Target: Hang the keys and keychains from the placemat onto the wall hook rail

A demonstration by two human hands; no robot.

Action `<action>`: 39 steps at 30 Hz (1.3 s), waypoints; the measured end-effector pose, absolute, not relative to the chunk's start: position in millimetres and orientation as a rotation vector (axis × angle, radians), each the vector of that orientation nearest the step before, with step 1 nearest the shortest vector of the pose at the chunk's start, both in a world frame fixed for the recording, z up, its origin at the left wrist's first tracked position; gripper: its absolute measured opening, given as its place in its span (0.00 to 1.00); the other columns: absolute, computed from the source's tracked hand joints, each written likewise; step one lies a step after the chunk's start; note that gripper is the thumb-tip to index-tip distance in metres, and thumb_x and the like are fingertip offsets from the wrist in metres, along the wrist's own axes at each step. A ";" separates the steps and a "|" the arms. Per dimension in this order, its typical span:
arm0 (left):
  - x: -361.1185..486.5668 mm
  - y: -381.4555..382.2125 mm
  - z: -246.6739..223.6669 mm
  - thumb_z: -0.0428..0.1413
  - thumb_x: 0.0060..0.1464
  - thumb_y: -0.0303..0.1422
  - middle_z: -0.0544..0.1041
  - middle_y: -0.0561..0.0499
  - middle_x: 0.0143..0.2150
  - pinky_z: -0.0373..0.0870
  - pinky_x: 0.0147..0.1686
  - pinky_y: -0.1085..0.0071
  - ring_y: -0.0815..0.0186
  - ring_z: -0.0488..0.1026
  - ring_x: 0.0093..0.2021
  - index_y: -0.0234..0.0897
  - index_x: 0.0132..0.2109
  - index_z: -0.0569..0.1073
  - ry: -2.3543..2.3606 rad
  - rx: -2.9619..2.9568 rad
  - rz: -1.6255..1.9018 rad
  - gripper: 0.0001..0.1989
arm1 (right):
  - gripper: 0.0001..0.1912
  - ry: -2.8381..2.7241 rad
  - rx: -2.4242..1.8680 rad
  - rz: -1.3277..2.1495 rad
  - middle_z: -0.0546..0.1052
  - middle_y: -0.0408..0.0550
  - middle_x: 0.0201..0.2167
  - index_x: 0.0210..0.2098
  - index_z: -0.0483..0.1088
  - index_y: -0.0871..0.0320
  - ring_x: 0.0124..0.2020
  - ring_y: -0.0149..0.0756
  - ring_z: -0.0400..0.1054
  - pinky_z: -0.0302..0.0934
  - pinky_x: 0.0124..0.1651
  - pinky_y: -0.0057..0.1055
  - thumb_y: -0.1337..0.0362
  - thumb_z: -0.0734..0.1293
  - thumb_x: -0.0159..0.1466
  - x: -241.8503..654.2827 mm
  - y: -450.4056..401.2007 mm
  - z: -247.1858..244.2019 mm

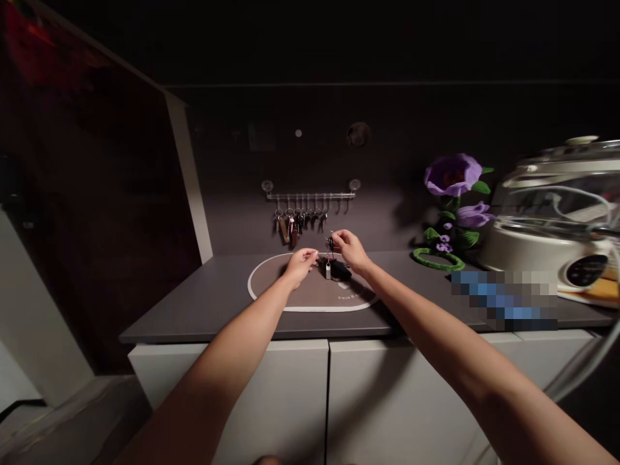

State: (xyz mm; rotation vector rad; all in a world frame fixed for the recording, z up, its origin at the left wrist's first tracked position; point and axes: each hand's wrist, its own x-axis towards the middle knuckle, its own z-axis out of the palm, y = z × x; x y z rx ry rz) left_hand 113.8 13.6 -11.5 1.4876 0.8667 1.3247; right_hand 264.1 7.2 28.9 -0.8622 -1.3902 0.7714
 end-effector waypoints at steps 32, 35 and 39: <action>119.9 15.2 -11.7 0.52 0.49 0.28 0.70 0.51 0.26 0.61 0.29 0.72 0.71 0.65 0.26 0.36 0.29 0.68 0.966 1.530 1.340 0.02 | 0.12 -1.163 -1.078 0.407 0.67 0.43 0.19 0.31 0.66 0.60 0.21 0.28 0.62 0.63 0.28 0.30 0.56 0.60 0.59 278.6 124.7 72.0; 120.3 13.4 -9.8 0.52 0.49 0.27 0.70 0.51 0.25 0.61 0.29 0.72 0.71 0.65 0.26 0.37 0.28 0.68 0.981 1.531 1.334 0.04 | 0.14 -1.189 -1.085 0.384 0.68 0.44 0.20 0.31 0.67 0.60 0.22 0.29 0.62 0.63 0.30 0.30 0.55 0.61 0.57 281.0 125.4 66.5; 120.4 12.9 -9.1 0.52 0.49 0.28 0.70 0.51 0.25 0.61 0.30 0.72 0.70 0.65 0.26 0.36 0.28 0.68 0.985 1.521 1.327 0.03 | 0.15 -1.181 -1.103 0.361 0.70 0.45 0.22 0.31 0.67 0.61 0.24 0.29 0.63 0.62 0.33 0.29 0.55 0.60 0.56 282.3 122.7 62.4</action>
